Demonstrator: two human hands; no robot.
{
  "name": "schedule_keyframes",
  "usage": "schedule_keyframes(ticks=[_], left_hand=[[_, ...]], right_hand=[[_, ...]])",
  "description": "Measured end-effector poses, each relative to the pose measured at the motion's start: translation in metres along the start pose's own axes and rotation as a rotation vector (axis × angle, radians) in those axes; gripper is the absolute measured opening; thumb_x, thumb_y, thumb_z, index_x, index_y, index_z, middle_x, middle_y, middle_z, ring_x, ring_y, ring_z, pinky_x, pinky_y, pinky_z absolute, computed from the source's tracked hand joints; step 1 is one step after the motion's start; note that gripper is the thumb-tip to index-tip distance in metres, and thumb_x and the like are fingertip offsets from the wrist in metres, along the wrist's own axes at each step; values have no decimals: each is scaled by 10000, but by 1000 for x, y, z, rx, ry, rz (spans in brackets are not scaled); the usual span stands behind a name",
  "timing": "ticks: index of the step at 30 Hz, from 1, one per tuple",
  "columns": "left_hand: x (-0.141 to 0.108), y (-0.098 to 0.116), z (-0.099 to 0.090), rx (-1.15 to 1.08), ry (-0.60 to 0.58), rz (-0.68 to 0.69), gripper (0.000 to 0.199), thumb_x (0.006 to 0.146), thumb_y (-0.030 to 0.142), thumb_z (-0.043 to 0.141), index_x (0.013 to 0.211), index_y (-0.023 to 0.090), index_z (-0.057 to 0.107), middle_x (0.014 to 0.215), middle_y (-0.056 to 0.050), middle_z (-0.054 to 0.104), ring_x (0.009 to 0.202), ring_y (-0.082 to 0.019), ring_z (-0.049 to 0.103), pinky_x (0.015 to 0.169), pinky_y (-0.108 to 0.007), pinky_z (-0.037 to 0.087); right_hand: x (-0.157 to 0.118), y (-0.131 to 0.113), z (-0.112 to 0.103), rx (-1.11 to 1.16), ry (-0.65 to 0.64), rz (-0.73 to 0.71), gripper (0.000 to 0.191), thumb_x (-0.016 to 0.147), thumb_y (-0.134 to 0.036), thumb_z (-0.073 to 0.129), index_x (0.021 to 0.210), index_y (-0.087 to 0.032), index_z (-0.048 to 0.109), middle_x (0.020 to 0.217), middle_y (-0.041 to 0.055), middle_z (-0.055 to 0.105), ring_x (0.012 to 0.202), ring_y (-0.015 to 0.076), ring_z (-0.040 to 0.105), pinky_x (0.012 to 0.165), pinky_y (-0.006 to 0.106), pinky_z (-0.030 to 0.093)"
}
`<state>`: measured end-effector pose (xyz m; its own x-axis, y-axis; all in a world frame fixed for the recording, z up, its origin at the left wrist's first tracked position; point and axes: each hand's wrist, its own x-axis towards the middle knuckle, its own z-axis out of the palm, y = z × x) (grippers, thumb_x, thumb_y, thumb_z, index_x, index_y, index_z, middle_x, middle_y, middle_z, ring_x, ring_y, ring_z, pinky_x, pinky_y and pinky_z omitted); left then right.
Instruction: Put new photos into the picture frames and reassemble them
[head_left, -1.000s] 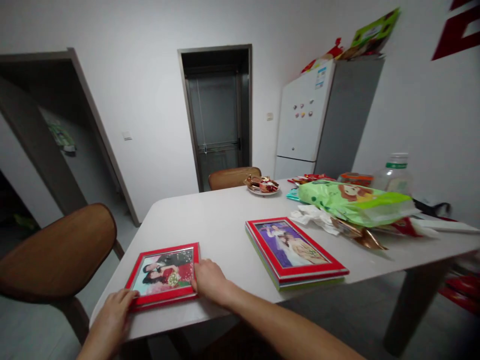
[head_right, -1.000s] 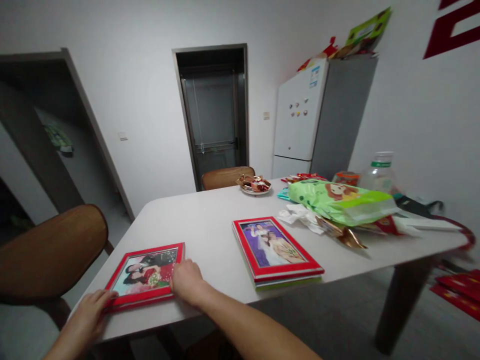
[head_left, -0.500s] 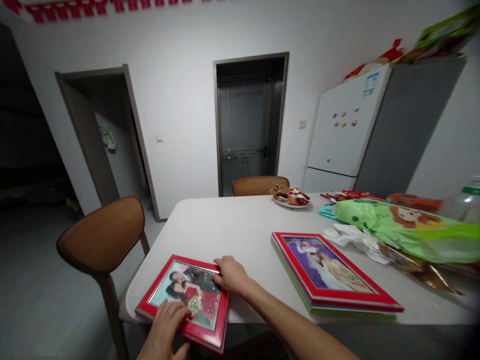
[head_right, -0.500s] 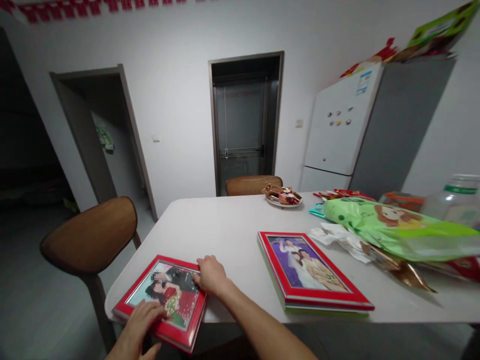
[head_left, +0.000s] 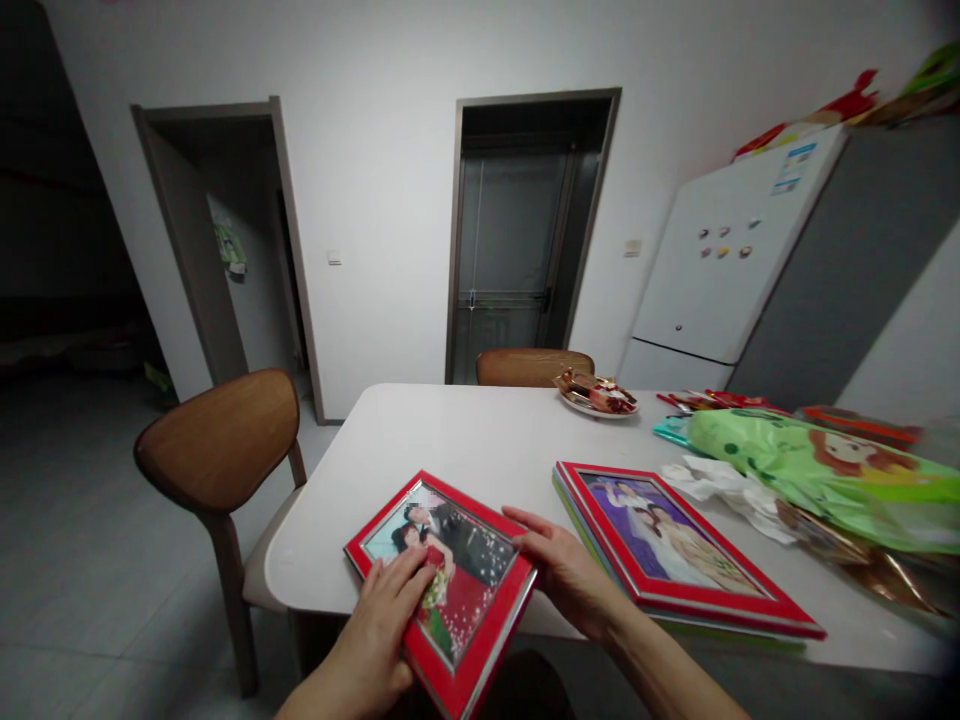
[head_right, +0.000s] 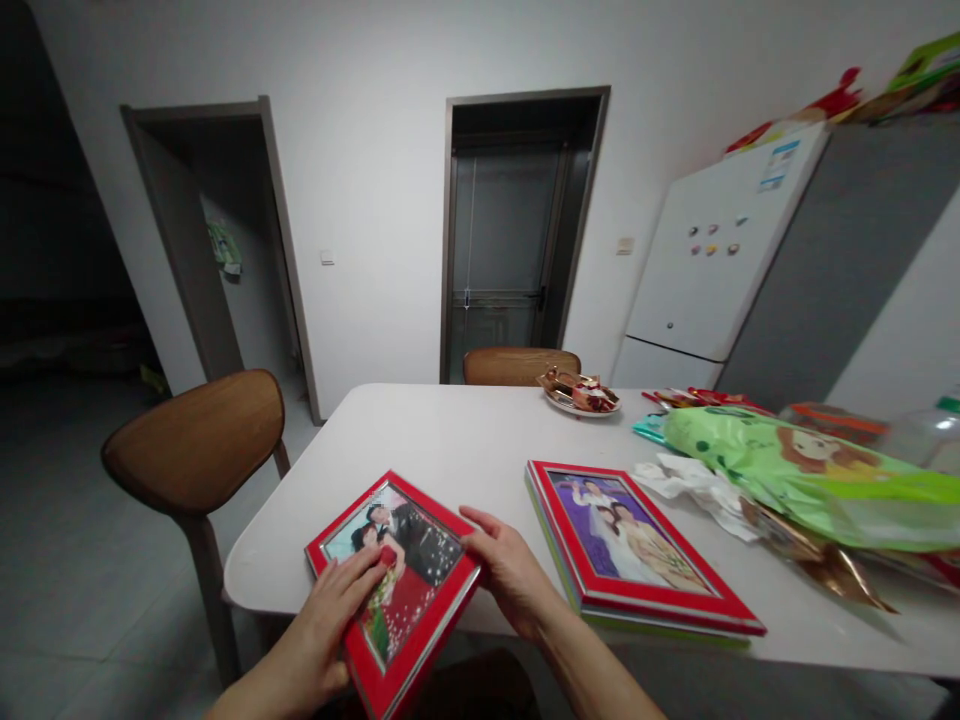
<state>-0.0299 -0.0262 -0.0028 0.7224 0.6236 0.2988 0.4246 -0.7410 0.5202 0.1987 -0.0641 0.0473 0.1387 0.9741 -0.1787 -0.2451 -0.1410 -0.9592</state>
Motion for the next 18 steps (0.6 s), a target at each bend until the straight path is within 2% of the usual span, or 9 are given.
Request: schedule_keyframes(ticks=[3, 5, 7, 10, 12, 14, 18], left_hand=[[18, 29, -11, -338, -24, -38, 877, 530, 369, 690, 1271, 218, 247, 1362, -102, 168, 1233, -289, 141, 999, -454, 118], [29, 47, -16, -668, 51, -82, 793, 624, 408, 615, 1281, 213, 217, 1354, -85, 206, 1233, -256, 166, 1004, -419, 144], [35, 60, -19, -1014, 178, -118, 673, 712, 425, 518, 1278, 205, 227, 1326, -80, 280, 1217, -240, 221, 998, -396, 182], [34, 64, -19, -1367, 315, -208, 595, 748, 421, 477, 1260, 200, 267, 1261, -80, 389, 1167, -240, 323, 974, -375, 253], [27, 57, -20, -1439, 370, -300, 571, 759, 400, 467, 1255, 195, 270, 1223, -84, 437, 1139, -230, 368, 961, -362, 284], [20, 45, -21, -1390, 382, -387, 577, 756, 376, 476, 1254, 177, 261, 1213, -98, 446, 1130, -223, 383, 962, -355, 289], [11, 14, -14, -1048, 329, -464, 622, 716, 345, 522, 1244, 138, 266, 1269, -109, 375, 1153, -219, 352, 983, -356, 262]], right_hand=[[-16, -30, 15, -17, 121, -219, 556, 636, -294, 566, 1144, -135, 405, 778, 43, 629, 636, 138, 590, 622, 272, 471], [-28, -44, 33, -184, 152, -371, 529, 644, -313, 562, 1132, -154, 432, 759, 27, 626, 641, 147, 587, 602, 279, 474], [-37, -45, 51, -425, 121, -548, 450, 639, -251, 559, 1077, -176, 488, 787, 24, 623, 655, 143, 574, 609, 279, 470], [-39, -25, 73, -700, 34, -856, 400, 602, -91, 516, 987, -196, 541, 922, 39, 604, 807, 153, 540, 734, 299, 441], [-33, -3, 80, -809, 2, -948, 437, 586, -47, 489, 995, -197, 526, 958, 45, 588, 876, 162, 507, 801, 322, 407], [-24, 19, 82, -910, -53, -935, 443, 591, -46, 485, 1007, -197, 513, 969, 50, 576, 889, 169, 491, 809, 331, 398], [-12, 59, 84, -1087, -172, -867, 429, 606, -65, 487, 1020, -176, 511, 1003, 77, 555, 906, 192, 472, 797, 344, 389]])
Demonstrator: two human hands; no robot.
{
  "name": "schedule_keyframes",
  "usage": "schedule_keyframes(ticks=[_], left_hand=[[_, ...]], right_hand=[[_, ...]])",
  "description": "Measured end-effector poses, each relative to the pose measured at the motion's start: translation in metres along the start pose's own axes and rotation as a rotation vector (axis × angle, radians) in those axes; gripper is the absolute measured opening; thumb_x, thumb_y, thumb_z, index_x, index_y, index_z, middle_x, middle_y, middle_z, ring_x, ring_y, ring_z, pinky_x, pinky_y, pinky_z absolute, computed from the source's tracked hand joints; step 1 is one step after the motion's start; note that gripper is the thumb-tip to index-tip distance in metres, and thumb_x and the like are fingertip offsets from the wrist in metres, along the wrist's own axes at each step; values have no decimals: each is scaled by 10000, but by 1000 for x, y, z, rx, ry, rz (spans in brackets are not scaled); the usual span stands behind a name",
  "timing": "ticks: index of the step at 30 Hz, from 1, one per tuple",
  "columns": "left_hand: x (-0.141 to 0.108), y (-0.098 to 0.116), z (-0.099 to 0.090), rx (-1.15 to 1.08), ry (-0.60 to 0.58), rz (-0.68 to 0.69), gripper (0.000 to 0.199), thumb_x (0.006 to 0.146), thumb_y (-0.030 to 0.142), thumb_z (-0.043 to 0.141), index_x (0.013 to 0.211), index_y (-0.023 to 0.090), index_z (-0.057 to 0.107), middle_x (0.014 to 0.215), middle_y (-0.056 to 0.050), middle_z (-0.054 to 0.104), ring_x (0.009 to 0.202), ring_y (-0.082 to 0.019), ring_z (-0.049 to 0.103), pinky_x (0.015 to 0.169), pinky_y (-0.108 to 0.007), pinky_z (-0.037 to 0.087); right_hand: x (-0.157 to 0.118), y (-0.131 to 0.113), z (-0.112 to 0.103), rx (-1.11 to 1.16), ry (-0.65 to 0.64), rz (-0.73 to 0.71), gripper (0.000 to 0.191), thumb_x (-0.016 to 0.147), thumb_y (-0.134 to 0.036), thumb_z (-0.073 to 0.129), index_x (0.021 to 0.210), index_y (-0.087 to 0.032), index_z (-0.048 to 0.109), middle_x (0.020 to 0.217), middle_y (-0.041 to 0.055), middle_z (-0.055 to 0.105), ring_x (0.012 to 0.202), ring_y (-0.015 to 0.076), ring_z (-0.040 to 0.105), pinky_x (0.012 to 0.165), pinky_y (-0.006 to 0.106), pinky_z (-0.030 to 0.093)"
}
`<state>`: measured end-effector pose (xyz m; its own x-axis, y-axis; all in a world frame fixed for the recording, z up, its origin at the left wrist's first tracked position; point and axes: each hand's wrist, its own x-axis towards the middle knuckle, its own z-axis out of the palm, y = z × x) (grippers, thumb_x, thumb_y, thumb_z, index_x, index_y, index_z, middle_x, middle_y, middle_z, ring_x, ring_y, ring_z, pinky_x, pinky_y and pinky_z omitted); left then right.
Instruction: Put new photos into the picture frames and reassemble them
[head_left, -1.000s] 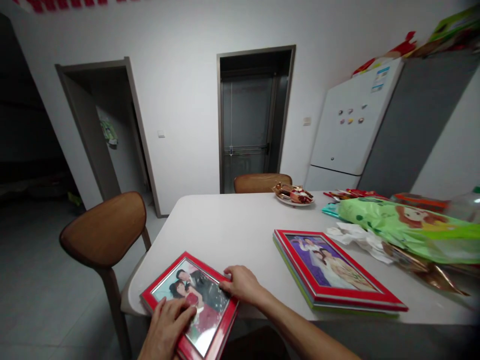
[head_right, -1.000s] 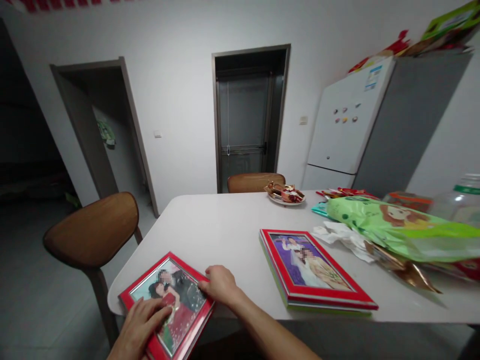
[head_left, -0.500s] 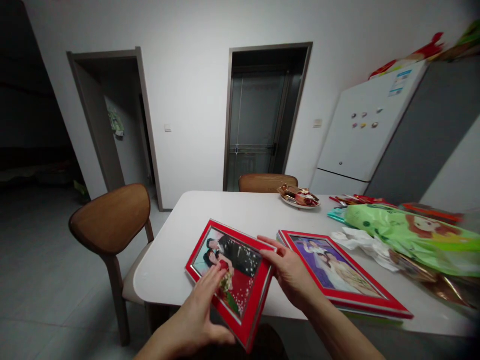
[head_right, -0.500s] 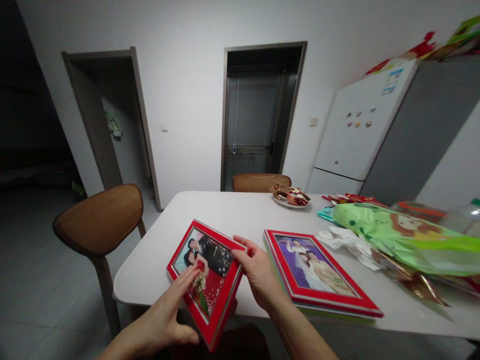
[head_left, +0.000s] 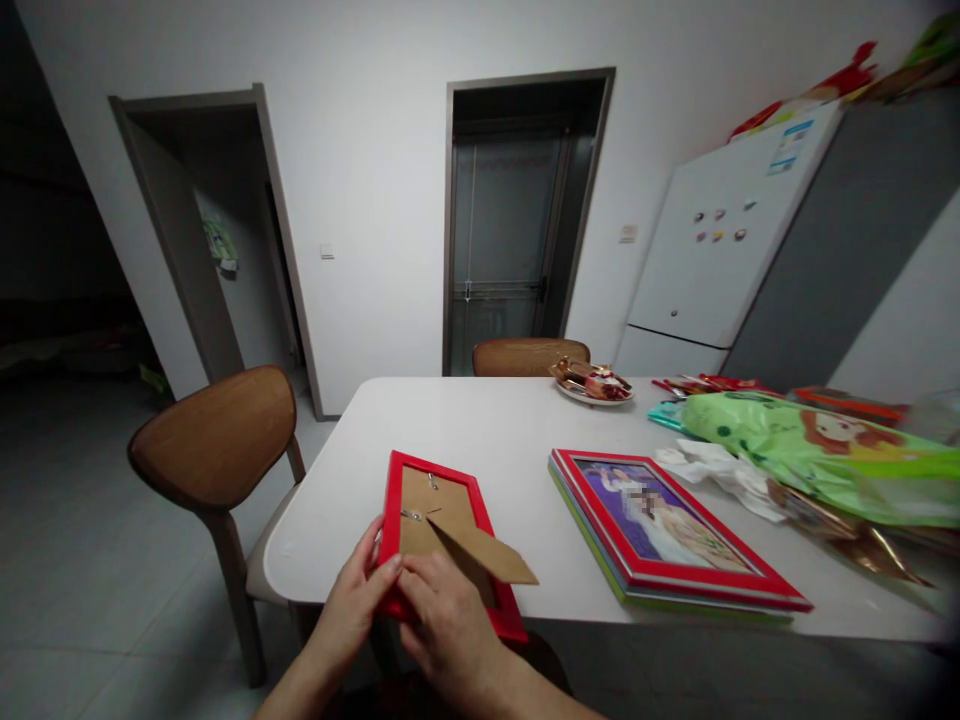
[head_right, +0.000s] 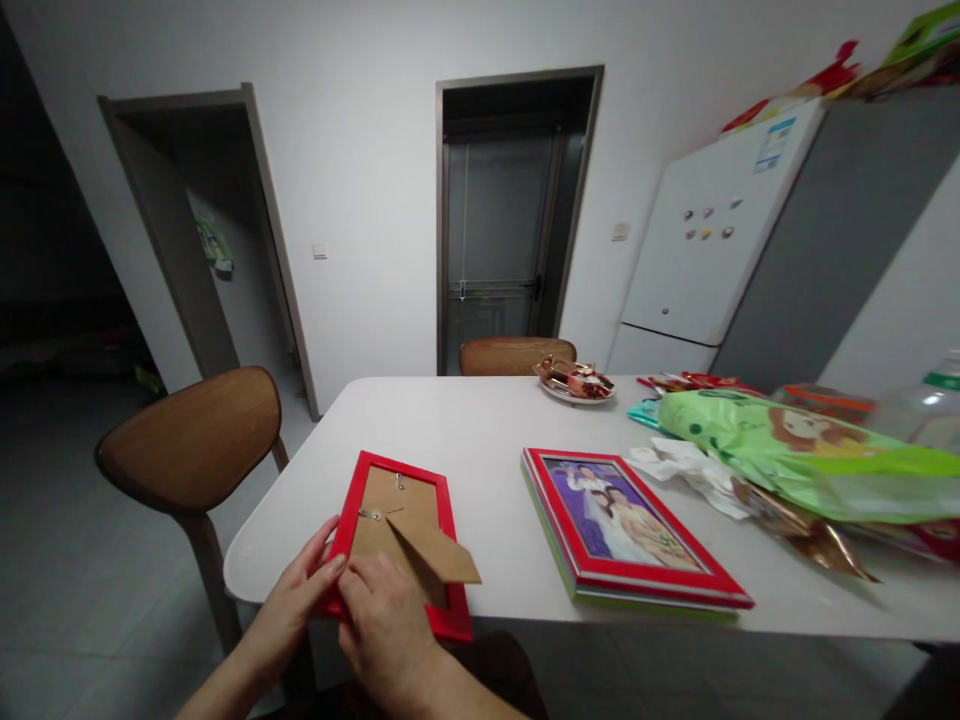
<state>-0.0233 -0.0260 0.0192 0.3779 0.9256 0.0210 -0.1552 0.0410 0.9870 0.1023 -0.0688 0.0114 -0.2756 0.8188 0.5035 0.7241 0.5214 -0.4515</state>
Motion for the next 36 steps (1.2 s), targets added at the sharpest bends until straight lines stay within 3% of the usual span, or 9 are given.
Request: schedule_keyframes(ticks=[4, 8, 11, 13, 16, 19, 24, 31, 36], left_hand=[[7, -29, -16, 393, 76, 62, 569, 756, 392, 423, 1238, 121, 290, 1294, -86, 340, 1194, -185, 282, 1002, -324, 213], [4, -39, -21, 604, 103, 60, 558, 766, 372, 391, 1247, 114, 278, 1286, -91, 351, 1179, -189, 313, 984, -331, 241], [4, -36, -17, 689, 127, 73, 555, 732, 320, 433, 1229, 103, 313, 1278, -101, 362, 1174, -203, 321, 988, -349, 226], [7, -36, -13, 729, 125, 109, 563, 706, 275, 455, 1223, 93, 324, 1273, -108, 367, 1174, -201, 321, 994, -349, 219], [17, -42, -9, 793, 145, 169, 588, 661, 209, 479, 1211, 55, 338, 1279, -135, 350, 1180, -205, 306, 1002, -346, 214], [25, -51, -11, 851, 158, 212, 571, 654, 153, 449, 1203, 33, 348, 1282, -150, 339, 1186, -207, 296, 1005, -349, 217], [26, -52, -15, 866, 148, 224, 550, 654, 125, 433, 1195, 49, 370, 1276, -134, 354, 1179, -197, 311, 1000, -339, 236], [25, -48, -14, 825, 162, 235, 559, 631, 109, 441, 1187, 82, 388, 1253, -111, 395, 1160, -184, 344, 999, -326, 242], [23, -52, -12, 852, 161, 252, 547, 643, 123, 438, 1185, 71, 385, 1255, -120, 389, 1158, -183, 346, 994, -330, 252]], right_hand=[[-9, 1, 18, -33, -104, 9, 402, 642, -121, 492, 1037, -196, 509, 1039, 69, 541, 916, 201, 461, 813, 358, 365], [-6, 2, -3, 79, -116, -6, 292, 692, -160, 463, 965, -218, 550, 1010, 34, 550, 915, 158, 476, 808, 288, 376], [2, 27, -33, 8, -3, 169, 296, 705, -145, 434, 968, -189, 562, 1028, 64, 546, 940, 156, 478, 834, 283, 362], [6, 54, -46, -140, -4, 324, 272, 686, -137, 448, 914, -161, 594, 1026, 90, 547, 957, 176, 469, 857, 292, 337], [7, 88, -48, -256, -150, 394, 221, 670, -131, 448, 796, -147, 629, 893, 87, 580, 882, 170, 497, 803, 255, 349], [7, 101, -37, -309, -155, 418, 217, 685, -139, 428, 761, -152, 631, 850, 75, 567, 824, 150, 504, 737, 222, 356], [11, 101, -24, -382, -136, 447, 231, 736, -184, 402, 794, -167, 625, 843, 70, 539, 766, 139, 502, 659, 211, 348], [18, 97, -25, -498, -134, 495, 259, 766, -206, 380, 923, -182, 584, 881, 90, 542, 777, 179, 501, 654, 264, 330], [32, 72, -8, -369, -85, 296, 276, 776, -258, 400, 991, -199, 565, 972, 78, 541, 904, 183, 455, 765, 269, 303]])
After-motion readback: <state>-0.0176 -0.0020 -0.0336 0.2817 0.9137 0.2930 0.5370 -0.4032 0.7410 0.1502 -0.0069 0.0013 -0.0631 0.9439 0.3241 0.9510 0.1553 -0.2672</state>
